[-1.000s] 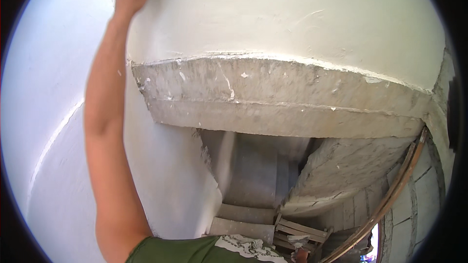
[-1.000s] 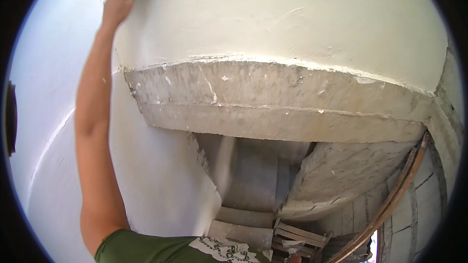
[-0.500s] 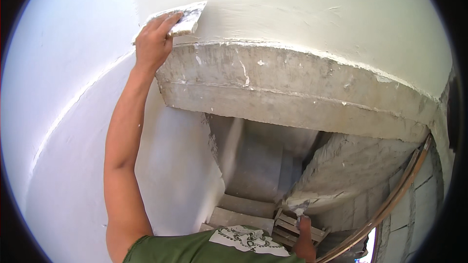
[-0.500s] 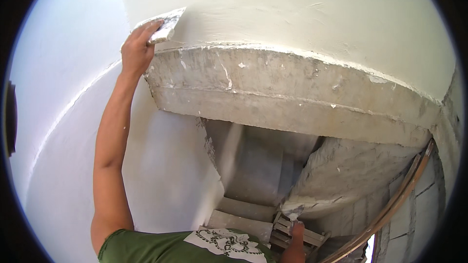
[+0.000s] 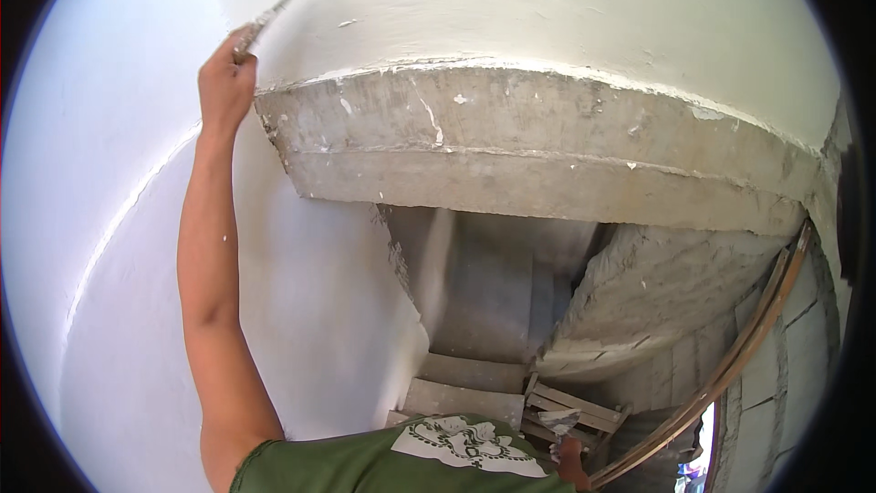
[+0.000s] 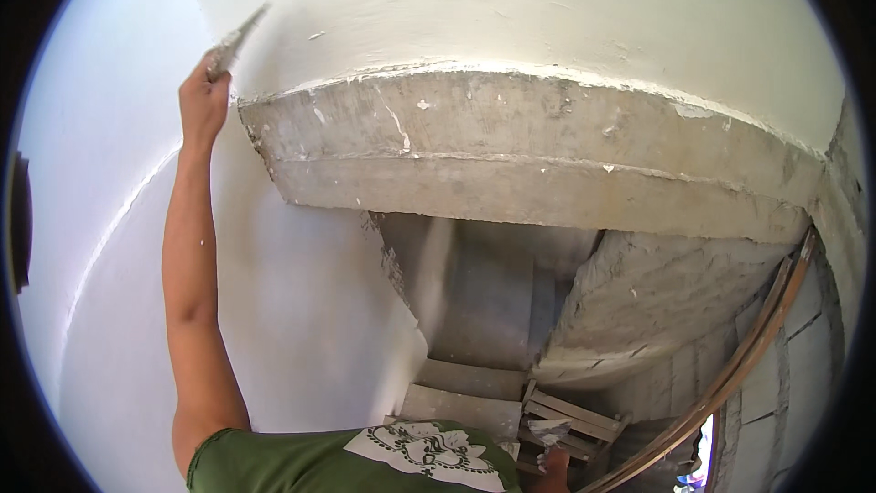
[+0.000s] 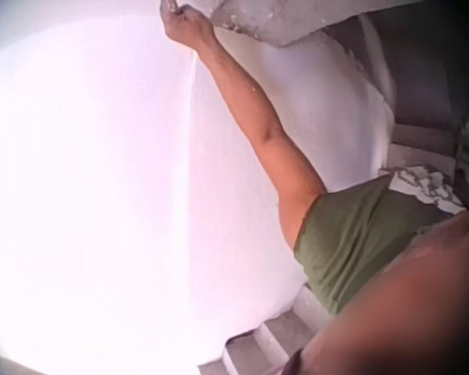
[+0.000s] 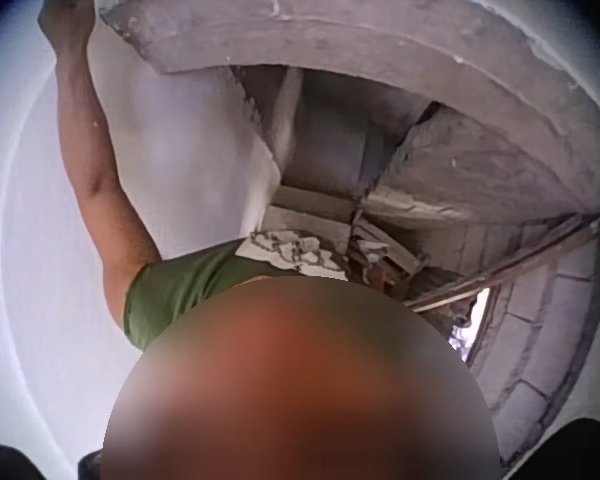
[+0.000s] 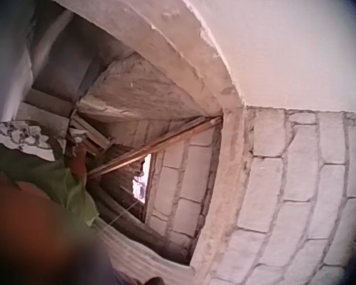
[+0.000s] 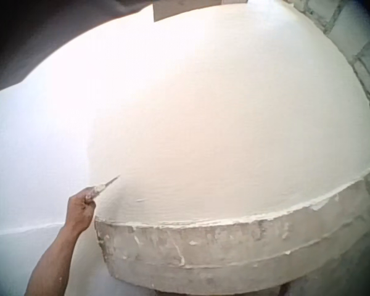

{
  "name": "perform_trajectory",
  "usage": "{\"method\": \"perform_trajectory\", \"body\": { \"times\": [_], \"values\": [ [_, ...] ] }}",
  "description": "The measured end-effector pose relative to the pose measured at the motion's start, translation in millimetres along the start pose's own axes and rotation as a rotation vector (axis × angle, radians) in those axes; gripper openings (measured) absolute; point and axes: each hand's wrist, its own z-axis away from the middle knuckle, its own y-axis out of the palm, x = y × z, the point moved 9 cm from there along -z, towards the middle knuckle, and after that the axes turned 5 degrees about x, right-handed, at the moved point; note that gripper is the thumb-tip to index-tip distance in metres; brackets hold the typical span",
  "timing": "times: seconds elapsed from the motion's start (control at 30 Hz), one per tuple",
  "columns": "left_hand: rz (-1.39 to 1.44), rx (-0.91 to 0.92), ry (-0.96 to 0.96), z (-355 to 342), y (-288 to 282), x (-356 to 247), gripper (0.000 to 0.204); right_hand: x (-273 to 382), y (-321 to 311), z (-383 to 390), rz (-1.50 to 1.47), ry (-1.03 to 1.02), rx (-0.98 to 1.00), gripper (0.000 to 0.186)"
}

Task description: Applying plaster or putty to a wall and ceiling using a trowel and putty knife.

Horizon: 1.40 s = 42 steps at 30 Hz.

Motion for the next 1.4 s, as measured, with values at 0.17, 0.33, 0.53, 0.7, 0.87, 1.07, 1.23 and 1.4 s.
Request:
{"method": "perform_trajectory", "body": {
  "times": [0.17, 0.33, 0.53, 0.7, 0.87, 1.07, 1.23, 1.4],
  "values": [
    [-0.072, -0.170, 0.219, -15.0, 5.9, -37.1, 0.040, -38.2, -17.9, 9.2, -0.338, 0.093, -0.072, 0.028],
    [0.069, -0.270, 0.175, 32.7, 3.4, -54.3, 0.037, 132.0, -12.9, 111.7, -0.075, -0.244, -0.131, 0.029],
    [0.510, -0.368, -0.121, 93.9, -9.7, 2.6, 0.029, 305.8, -12.8, 161.4, -0.010, -0.804, -0.060, 0.023],
    [-0.122, -0.239, 0.410, 79.3, 3.6, -54.0, 0.052, 429.6, -3.4, 249.4, 0.257, -1.027, -0.257, 0.027],
    [-0.165, -0.229, 0.513, 76.1, 61.2, -86.5, 0.042, 439.3, 53.3, 249.0, 0.215, -1.037, -0.126, 0.035],
    [-0.084, 0.142, 0.420, 66.5, 92.5, -78.2, 0.041, 365.9, 75.9, 231.8, 0.331, -0.958, -0.157, 0.034],
    [-0.025, -0.034, 0.341, 20.2, 16.0, -76.8, 0.032, 310.1, 35.9, 226.0, 0.171, -0.866, -0.267, 0.035],
    [0.442, -0.386, -0.027, 32.5, -32.7, -26.3, 0.027, 391.8, -30.5, 323.1, 0.163, -1.077, -0.472, 0.035]
  ]
}}
